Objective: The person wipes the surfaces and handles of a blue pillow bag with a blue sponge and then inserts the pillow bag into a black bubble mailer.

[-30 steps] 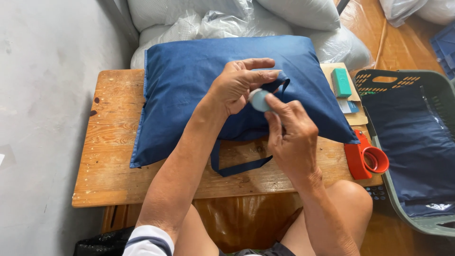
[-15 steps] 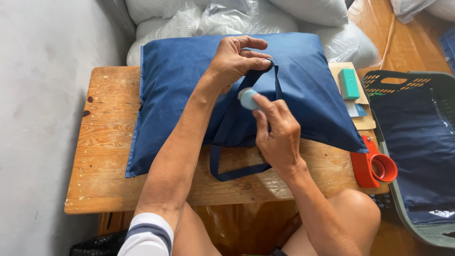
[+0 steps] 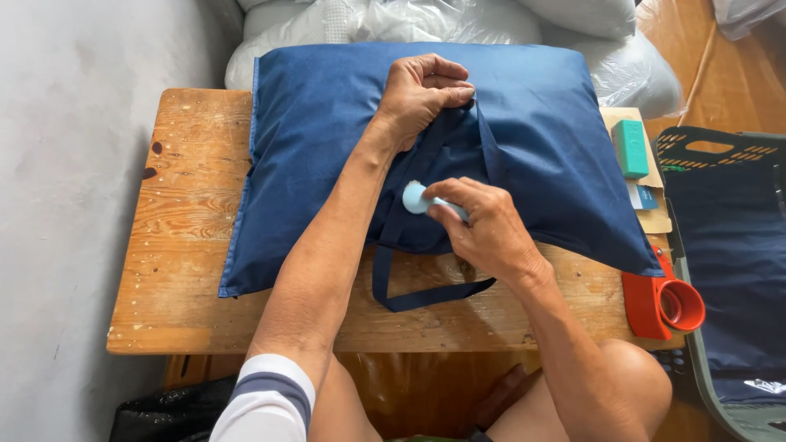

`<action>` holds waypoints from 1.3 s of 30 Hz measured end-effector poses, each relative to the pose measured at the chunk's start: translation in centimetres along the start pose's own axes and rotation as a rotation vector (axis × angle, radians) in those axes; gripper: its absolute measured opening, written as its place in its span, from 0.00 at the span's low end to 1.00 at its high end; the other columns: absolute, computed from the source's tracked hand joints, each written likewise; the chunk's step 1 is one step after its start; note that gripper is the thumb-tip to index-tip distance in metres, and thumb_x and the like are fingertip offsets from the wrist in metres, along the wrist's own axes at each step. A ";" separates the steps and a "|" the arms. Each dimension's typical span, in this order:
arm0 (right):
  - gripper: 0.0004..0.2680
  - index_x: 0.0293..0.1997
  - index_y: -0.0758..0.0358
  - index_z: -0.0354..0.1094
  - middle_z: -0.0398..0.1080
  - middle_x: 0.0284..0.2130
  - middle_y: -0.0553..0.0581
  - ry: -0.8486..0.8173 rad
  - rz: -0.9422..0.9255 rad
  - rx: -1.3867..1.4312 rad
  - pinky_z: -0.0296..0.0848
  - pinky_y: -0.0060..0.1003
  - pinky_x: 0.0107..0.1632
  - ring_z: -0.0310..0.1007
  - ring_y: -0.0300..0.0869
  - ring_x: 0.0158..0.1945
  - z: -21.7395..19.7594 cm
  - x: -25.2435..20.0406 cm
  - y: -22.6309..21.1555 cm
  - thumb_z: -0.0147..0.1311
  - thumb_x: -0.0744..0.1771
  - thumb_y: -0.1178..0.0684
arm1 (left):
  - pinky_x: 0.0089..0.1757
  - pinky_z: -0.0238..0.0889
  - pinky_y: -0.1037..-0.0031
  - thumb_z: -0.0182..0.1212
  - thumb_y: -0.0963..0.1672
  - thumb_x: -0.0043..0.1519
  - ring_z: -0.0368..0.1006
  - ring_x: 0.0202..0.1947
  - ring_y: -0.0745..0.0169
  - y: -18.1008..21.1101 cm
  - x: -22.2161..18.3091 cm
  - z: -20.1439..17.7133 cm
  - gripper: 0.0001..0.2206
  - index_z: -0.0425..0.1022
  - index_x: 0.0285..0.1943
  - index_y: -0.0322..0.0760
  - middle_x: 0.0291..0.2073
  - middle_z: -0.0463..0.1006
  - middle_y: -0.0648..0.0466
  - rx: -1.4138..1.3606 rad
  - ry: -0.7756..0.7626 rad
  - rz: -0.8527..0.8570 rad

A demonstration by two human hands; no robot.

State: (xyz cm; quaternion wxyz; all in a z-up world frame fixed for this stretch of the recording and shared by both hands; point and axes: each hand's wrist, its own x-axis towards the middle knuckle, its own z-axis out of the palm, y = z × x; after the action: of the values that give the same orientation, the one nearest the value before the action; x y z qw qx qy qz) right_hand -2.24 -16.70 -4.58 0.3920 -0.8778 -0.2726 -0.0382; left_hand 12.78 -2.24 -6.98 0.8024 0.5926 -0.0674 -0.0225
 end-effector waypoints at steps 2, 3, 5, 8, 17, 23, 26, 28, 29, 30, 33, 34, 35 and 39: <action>0.05 0.48 0.63 0.74 0.75 0.35 0.55 0.143 -0.075 -0.063 0.66 0.36 0.36 0.65 0.41 0.28 -0.4 1.0 0.6 0.57 0.68 0.62 | 0.36 0.80 0.79 0.75 0.35 0.49 0.84 0.32 0.61 -0.1 0.0 0.0 0.11 0.80 0.39 0.27 0.31 0.85 0.44 -0.024 -0.007 -0.053; 0.06 0.49 0.66 0.72 0.73 0.34 0.57 0.285 -0.157 -0.123 0.66 0.38 0.37 0.66 0.42 0.31 -0.6 1.5 0.8 0.58 0.68 0.64 | 0.36 0.80 0.78 0.75 0.35 0.49 0.84 0.32 0.59 0.0 0.1 0.0 0.11 0.80 0.39 0.27 0.31 0.85 0.42 -0.045 -0.012 -0.104; 0.06 0.51 0.63 0.72 0.72 0.35 0.58 0.374 -0.128 -0.229 0.68 0.42 0.38 0.69 0.47 0.33 0.1 2.7 3.0 0.56 0.69 0.63 | 0.30 0.75 0.80 0.76 0.38 0.49 0.81 0.30 0.63 0.6 -0.3 0.1 0.10 0.81 0.38 0.31 0.30 0.85 0.46 0.020 -0.011 -0.143; 0.06 0.51 0.63 0.71 0.70 0.34 0.59 0.389 -0.126 -0.286 0.68 0.45 0.37 0.71 0.52 0.32 1.7 2.7 3.5 0.55 0.69 0.62 | 0.24 0.66 0.84 0.76 0.39 0.49 0.80 0.28 0.68 0.7 -0.5 -0.4 0.10 0.82 0.37 0.34 0.29 0.85 0.50 0.081 -0.010 -0.197; 0.07 0.51 0.63 0.72 0.77 0.40 0.57 0.067 -0.082 0.026 0.73 0.37 0.44 0.77 0.45 0.38 3.3 -1.5 -0.4 0.54 0.68 0.62 | 0.37 0.80 0.78 0.75 0.34 0.48 0.83 0.31 0.61 -3.1 1.4 -0.3 0.10 0.80 0.36 0.27 0.28 0.85 0.43 -0.057 0.019 0.001; 0.12 0.59 0.59 0.69 0.67 0.34 0.56 0.230 -0.095 -0.247 0.70 0.44 0.32 0.71 0.49 0.32 6.3 -3.1 1.2 0.49 0.69 0.63 | 0.38 0.81 0.78 0.75 0.34 0.48 0.83 0.32 0.61 -3.3 1.5 -0.5 0.10 0.79 0.36 0.27 0.28 0.84 0.44 -0.055 0.007 0.059; 0.12 0.57 0.58 0.70 0.65 0.32 0.53 0.109 -0.101 -0.159 0.69 0.40 0.28 0.67 0.45 0.26 7.0 -4.8 0.4 0.50 0.68 0.63 | 0.37 0.80 0.78 0.75 0.34 0.49 0.83 0.31 0.62 -3.2 1.4 -0.4 0.09 0.79 0.36 0.27 0.28 0.85 0.44 -0.046 0.020 0.048; 0.10 0.56 0.57 0.71 0.64 0.30 0.50 0.090 -0.092 -0.091 0.68 0.36 0.29 0.63 0.41 0.25 7.2 -5.0 0.5 0.54 0.69 0.61 | 0.36 0.80 0.79 0.74 0.34 0.49 0.83 0.29 0.62 -3.0 1.2 -0.3 0.09 0.79 0.35 0.27 0.27 0.85 0.44 -0.054 0.023 0.048; 0.12 0.58 0.56 0.70 0.65 0.31 0.50 0.167 -0.113 -0.181 0.68 0.36 0.28 0.66 0.41 0.27 7.4 -4.9 0.9 0.53 0.69 0.64 | 0.36 0.80 0.79 0.74 0.34 0.49 0.83 0.29 0.62 -2.9 1.1 -0.2 0.09 0.79 0.36 0.27 0.27 0.85 0.44 -0.040 0.023 0.043; 0.15 0.60 0.56 0.70 0.65 0.32 0.51 0.245 -0.135 -0.270 0.68 0.36 0.26 0.68 0.41 0.28 7.7 -4.7 1.3 0.51 0.68 0.67 | 0.36 0.80 0.79 0.74 0.35 0.49 0.84 0.29 0.62 -2.7 1.0 -0.1 0.10 0.79 0.36 0.27 0.27 0.85 0.45 -0.024 0.022 0.037; 0.11 0.57 0.59 0.71 0.66 0.31 0.53 0.063 -0.192 -0.166 0.69 0.41 0.26 0.68 0.46 0.27 8.7 -4.4 0.2 0.47 0.69 0.63 | 0.37 0.81 0.78 0.75 0.34 0.48 0.84 0.30 0.62 -3.3 1.3 -0.3 0.10 0.79 0.36 0.27 0.27 0.85 0.43 -0.022 0.032 0.034; 0.11 0.57 0.59 0.71 0.66 0.31 0.53 0.065 -0.189 -0.165 0.69 0.41 0.26 0.68 0.46 0.27 8.6 -4.6 0.3 0.47 0.69 0.63 | 0.37 0.81 0.78 0.75 0.34 0.48 0.84 0.30 0.62 -3.4 1.3 -0.3 0.10 0.79 0.36 0.27 0.27 0.85 0.43 -0.020 0.029 0.032; 0.12 0.58 0.58 0.69 0.62 0.30 0.53 0.089 -0.218 -0.237 0.65 0.40 0.23 0.64 0.45 0.27 8.5 -4.8 0.3 0.49 0.69 0.65 | 0.37 0.81 0.78 0.76 0.35 0.48 0.84 0.30 0.63 -3.5 1.3 -0.4 0.10 0.79 0.36 0.27 0.28 0.85 0.44 -0.021 0.021 0.053; 0.14 0.57 0.55 0.71 0.60 0.29 0.51 0.048 -0.158 -0.400 0.64 0.39 0.21 0.66 0.43 0.29 6.3 -6.4 1.8 0.49 0.67 0.66 | 0.36 0.81 0.79 0.76 0.35 0.48 0.83 0.29 0.63 -4.2 1.7 -0.7 0.10 0.79 0.35 0.28 0.27 0.85 0.44 -0.053 0.007 0.076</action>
State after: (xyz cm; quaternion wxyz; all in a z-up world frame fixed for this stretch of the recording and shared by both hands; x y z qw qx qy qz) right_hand -7.71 -16.08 -11.90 0.2121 -0.9129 -0.3181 -0.1431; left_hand 14.70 -3.05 -11.01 0.8183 0.5681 -0.0864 0.0082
